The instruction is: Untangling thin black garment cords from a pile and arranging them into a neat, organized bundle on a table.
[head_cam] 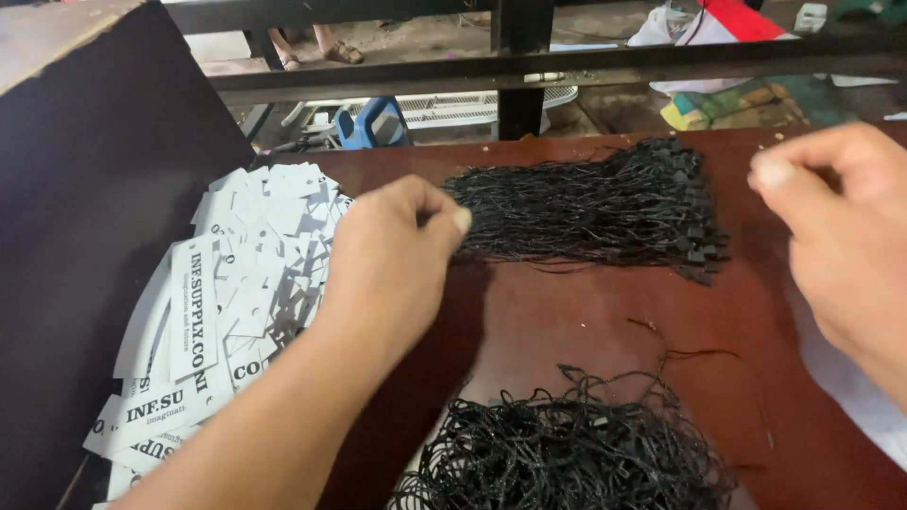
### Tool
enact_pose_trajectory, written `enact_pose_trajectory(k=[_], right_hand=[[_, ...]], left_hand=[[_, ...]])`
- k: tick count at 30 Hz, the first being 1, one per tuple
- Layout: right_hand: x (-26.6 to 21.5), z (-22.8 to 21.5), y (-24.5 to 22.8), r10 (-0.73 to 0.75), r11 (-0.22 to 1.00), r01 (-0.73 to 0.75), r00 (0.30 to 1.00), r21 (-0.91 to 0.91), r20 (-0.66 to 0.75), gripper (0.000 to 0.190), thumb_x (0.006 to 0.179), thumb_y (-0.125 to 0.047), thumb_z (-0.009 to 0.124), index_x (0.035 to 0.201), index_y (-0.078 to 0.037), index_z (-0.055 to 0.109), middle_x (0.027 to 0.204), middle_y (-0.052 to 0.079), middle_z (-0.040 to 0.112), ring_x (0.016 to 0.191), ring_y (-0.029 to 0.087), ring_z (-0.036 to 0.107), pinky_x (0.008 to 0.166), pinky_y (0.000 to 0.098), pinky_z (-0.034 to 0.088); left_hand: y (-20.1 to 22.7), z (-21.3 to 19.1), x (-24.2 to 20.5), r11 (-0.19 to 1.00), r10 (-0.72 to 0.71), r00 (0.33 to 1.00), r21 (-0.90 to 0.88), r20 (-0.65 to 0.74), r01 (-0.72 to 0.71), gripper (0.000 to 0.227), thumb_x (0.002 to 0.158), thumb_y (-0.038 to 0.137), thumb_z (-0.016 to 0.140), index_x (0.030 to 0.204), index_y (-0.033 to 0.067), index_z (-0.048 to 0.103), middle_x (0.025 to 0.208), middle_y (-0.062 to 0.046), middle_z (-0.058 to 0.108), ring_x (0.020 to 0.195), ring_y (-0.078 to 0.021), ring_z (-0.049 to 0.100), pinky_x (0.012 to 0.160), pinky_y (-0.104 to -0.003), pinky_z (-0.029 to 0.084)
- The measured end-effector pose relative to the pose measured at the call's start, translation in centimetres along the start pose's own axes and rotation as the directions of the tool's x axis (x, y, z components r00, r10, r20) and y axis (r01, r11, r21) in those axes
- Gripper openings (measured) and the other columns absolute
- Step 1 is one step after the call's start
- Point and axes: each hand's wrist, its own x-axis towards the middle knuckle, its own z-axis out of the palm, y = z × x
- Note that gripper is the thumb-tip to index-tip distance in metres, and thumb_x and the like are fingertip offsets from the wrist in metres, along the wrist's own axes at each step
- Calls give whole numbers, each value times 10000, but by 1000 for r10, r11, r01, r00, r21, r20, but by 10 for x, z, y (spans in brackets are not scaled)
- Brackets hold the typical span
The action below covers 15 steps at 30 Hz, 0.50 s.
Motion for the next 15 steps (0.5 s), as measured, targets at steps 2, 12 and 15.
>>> enact_pose_trajectory(k=[2,12,15], right_hand=[[10,8,-7,67,997,-68,998,-25,-14,88,1097,-165,657,1116,-89,697,1020,13,645,909,105,545,759,275,419],[30,28,12,185,980,-187,982,64,31,71,958,-118,694,949,-164,747,1000,-70,742,970,13,635,924,166,485],[28,28,17,163,986,-164,986,12,29,64,974,-110,712,968,-157,754,1014,-53,749,963,51,650,892,224,504]], left_hand=[[-12,11,25,1000,31,999,-1,-25,-31,230,987,298,670,801,164,652,708,-13,646,610,-170,486,618,-360,430],[-14,20,65,995,56,998,88,-38,-52,143,947,267,660,840,186,709,820,-35,704,794,-233,613,720,-409,494],[-19,28,71,983,97,995,157,-27,-91,116,921,256,659,855,198,733,795,-33,714,791,-249,636,713,-425,494]])
